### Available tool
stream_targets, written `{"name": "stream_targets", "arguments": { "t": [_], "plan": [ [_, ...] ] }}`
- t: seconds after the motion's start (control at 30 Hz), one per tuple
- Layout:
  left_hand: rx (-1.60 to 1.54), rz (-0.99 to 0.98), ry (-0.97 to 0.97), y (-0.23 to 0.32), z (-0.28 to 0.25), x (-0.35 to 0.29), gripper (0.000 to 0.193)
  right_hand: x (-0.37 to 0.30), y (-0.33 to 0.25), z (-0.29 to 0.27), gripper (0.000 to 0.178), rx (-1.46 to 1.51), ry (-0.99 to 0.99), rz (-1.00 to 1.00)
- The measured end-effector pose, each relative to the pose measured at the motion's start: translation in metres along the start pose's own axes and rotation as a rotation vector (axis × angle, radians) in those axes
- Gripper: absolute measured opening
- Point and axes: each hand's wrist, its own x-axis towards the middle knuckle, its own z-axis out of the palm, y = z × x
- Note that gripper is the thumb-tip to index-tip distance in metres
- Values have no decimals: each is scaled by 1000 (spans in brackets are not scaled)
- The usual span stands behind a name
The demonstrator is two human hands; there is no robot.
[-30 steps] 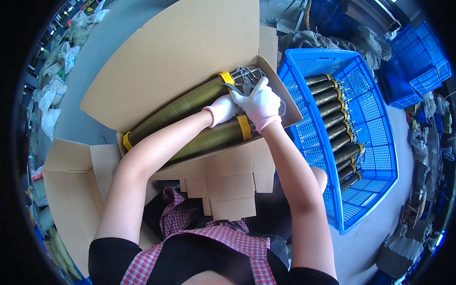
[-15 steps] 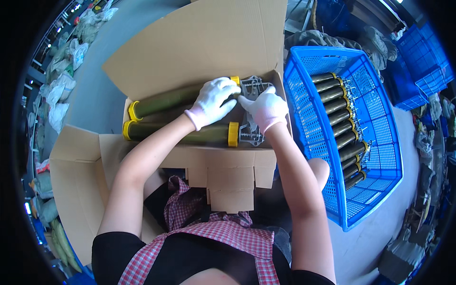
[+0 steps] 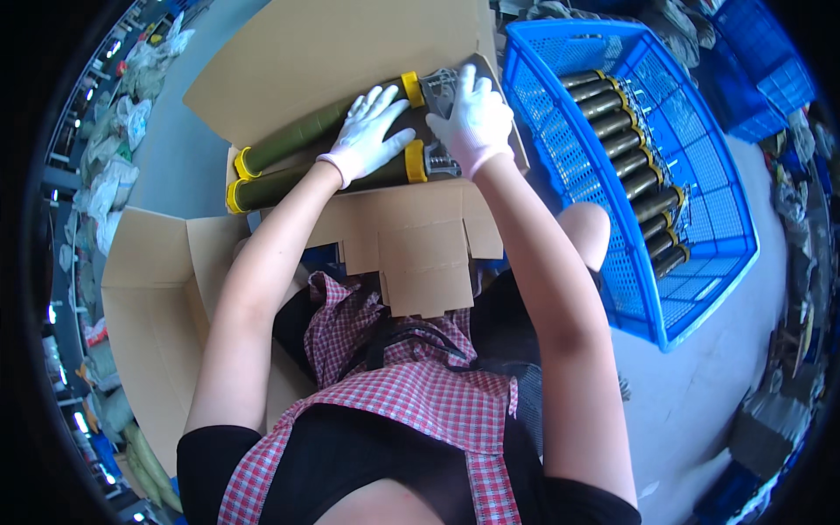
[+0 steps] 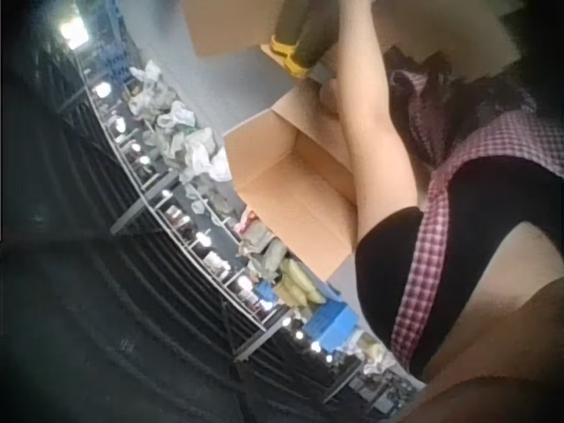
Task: The person assembles metal dispenser guns by hand from a metal tube, a trigger mechanism, and a black seal, then packs the assembled guns into cardboard boxes with dividers.
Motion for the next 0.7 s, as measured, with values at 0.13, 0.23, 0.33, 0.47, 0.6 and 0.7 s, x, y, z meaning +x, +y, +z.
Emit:
{"name": "stream_targets", "arguments": {
  "t": [0.13, 0.23, 0.33, 0.47, 0.6, 0.7],
  "plan": [
    [79, 219, 224, -8, 8, 8, 44, -108, 61, -87, 22, 544, 223, -255],
    [-11, 267, 288, 10, -21, -19, 39, -257, 190, -65, 7, 487, 296, 136],
    [43, 129, 150, -33, -25, -67, 38, -411, 255, 22, 14, 266, -372, 510],
    [-28, -128, -17, -93, -23, -121, 47, -497, 307, 135, 43, 179, -673, 815],
    [-262, -218, -86, -92, 4, -99, 47, -585, 333, 272, 54, -41, -681, 893],
    [-75, -221, -94, -62, -7, -91, 48, -573, 313, 290, 57, 98, -716, 1055]
  ]
}}
